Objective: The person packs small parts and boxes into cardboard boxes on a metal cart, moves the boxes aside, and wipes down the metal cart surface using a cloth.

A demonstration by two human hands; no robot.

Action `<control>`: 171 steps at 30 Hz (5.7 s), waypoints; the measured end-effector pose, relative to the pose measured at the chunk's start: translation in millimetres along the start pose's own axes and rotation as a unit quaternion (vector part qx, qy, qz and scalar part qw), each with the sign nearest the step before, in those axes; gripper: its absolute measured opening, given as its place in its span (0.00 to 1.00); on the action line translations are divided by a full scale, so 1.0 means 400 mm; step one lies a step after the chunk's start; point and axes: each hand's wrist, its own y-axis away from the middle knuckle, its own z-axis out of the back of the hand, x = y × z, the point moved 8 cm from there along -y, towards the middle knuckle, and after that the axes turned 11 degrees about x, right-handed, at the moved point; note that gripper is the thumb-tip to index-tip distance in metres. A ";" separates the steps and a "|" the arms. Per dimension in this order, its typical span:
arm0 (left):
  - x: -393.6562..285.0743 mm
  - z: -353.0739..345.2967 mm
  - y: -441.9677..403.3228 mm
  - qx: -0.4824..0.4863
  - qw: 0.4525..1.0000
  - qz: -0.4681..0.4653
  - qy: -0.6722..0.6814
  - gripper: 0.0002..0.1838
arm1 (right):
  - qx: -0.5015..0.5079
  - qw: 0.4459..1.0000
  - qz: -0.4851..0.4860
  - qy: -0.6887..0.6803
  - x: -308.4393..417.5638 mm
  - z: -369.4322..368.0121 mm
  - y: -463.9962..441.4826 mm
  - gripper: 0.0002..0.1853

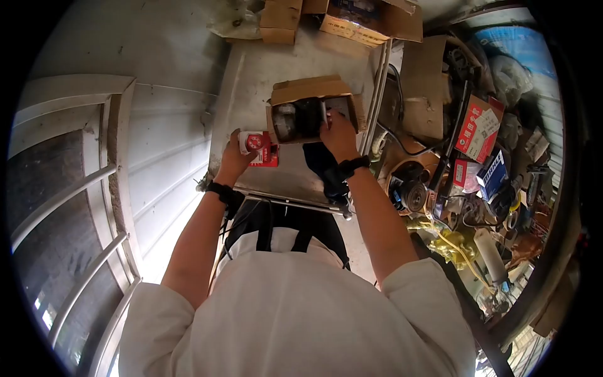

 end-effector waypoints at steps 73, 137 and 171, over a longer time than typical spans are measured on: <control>-0.438 -0.141 -0.063 0.070 0.921 -0.065 0.377 0.30 | 0.118 0.772 -0.129 -0.611 -0.043 0.018 0.021 0.32; -0.497 -0.211 -0.038 0.024 0.828 -0.348 -0.439 0.23 | 0.051 0.963 -0.028 0.261 -0.007 0.046 -0.095 0.10; -0.459 -0.217 -0.044 0.070 0.857 -0.330 -0.391 0.22 | 0.338 0.816 -0.004 0.469 0.062 -0.079 -0.149 0.09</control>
